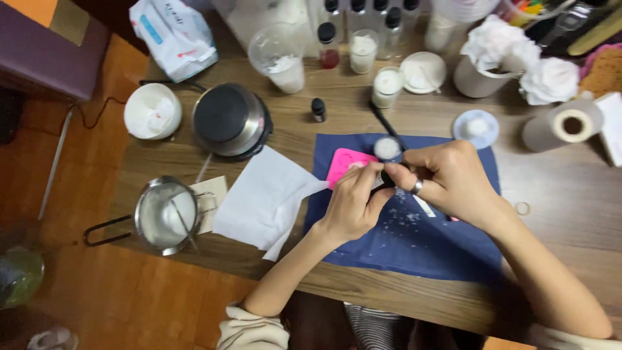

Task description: Cleaning and trimming a small decorative wax item using a brush and a metal tool, then applying a liquid from a small bottle.

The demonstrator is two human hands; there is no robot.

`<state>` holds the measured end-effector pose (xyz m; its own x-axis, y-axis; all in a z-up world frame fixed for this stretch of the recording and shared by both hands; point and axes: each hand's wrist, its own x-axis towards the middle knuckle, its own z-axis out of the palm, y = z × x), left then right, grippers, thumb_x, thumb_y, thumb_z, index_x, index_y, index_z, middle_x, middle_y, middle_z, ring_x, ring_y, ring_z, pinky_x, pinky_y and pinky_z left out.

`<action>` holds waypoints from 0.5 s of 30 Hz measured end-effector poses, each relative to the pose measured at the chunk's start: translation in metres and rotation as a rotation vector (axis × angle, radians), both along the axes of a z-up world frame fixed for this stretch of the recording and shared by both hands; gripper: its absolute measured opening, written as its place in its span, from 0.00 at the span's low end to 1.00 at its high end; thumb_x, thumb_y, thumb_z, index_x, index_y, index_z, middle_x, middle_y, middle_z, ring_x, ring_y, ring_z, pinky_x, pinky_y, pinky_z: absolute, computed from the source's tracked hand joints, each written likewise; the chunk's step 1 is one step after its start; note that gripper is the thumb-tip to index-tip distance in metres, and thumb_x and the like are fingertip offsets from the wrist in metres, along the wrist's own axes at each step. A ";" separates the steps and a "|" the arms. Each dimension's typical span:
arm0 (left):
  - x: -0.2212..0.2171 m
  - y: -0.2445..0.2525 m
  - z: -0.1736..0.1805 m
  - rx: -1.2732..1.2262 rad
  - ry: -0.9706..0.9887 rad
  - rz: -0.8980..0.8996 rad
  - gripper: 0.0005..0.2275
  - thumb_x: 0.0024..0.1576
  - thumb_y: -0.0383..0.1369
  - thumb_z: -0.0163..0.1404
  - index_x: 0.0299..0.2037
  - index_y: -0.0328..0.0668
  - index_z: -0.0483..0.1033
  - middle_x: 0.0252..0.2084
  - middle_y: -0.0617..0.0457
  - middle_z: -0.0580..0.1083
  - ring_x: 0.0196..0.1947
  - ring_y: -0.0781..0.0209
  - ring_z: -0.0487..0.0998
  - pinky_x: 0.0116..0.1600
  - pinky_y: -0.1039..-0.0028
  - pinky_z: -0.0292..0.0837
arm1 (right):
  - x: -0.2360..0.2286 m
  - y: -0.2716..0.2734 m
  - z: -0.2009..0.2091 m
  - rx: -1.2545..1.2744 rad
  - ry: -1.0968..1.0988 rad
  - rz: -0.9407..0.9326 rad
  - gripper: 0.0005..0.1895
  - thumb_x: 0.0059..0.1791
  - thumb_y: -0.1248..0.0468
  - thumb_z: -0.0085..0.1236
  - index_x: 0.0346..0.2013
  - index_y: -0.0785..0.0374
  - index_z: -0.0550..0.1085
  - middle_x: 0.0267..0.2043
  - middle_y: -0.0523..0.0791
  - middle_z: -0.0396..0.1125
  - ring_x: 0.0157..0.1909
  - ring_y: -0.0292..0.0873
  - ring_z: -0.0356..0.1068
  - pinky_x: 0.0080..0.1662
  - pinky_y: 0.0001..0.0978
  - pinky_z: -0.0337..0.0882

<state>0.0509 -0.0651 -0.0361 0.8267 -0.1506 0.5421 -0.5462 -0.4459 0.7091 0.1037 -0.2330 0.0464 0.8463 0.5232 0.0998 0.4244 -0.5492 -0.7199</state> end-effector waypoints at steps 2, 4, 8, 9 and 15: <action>0.000 -0.005 -0.001 -0.214 0.190 -0.230 0.09 0.59 0.34 0.43 0.41 0.37 0.70 0.34 0.48 0.76 0.36 0.50 0.78 0.42 0.68 0.72 | -0.001 -0.009 0.005 0.030 0.004 0.048 0.26 0.45 0.47 0.50 0.07 0.55 0.62 0.02 0.41 0.53 0.07 0.40 0.58 0.20 0.24 0.61; -0.001 -0.007 0.000 -0.307 0.252 -0.333 0.09 0.61 0.35 0.40 0.36 0.37 0.69 0.27 0.51 0.73 0.30 0.58 0.74 0.37 0.72 0.70 | -0.003 -0.019 0.013 0.000 0.012 0.114 0.22 0.45 0.48 0.51 0.12 0.56 0.64 0.06 0.43 0.55 0.09 0.44 0.60 0.20 0.28 0.63; -0.003 -0.001 0.013 -0.234 0.396 -0.414 0.20 0.61 0.50 0.30 0.32 0.40 0.63 0.23 0.57 0.65 0.20 0.67 0.62 0.27 0.78 0.54 | -0.005 -0.035 0.035 -0.179 -0.081 0.298 0.16 0.46 0.51 0.47 0.44 0.53 0.69 0.36 0.36 0.68 0.20 0.35 0.66 0.23 0.29 0.63; -0.002 -0.002 0.005 -0.230 0.399 -0.416 0.20 0.61 0.50 0.30 0.32 0.40 0.63 0.23 0.57 0.65 0.20 0.67 0.62 0.27 0.78 0.54 | -0.007 -0.033 0.031 -0.175 -0.080 0.295 0.16 0.46 0.51 0.47 0.44 0.53 0.69 0.36 0.36 0.68 0.20 0.35 0.66 0.23 0.29 0.63; -0.003 -0.004 -0.011 -0.071 0.150 -0.294 0.19 0.62 0.44 0.33 0.37 0.31 0.65 0.32 0.44 0.69 0.30 0.49 0.70 0.38 0.66 0.64 | -0.006 -0.025 0.012 -0.255 -0.202 0.137 0.40 0.38 0.33 0.44 0.55 0.54 0.64 0.37 0.39 0.71 0.32 0.42 0.73 0.23 0.36 0.64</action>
<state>0.0480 -0.0694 -0.0475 0.8245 -0.3610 0.4357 -0.5317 -0.2311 0.8148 0.0980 -0.2576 0.0579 0.7433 0.6599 0.1097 0.6262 -0.6287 -0.4611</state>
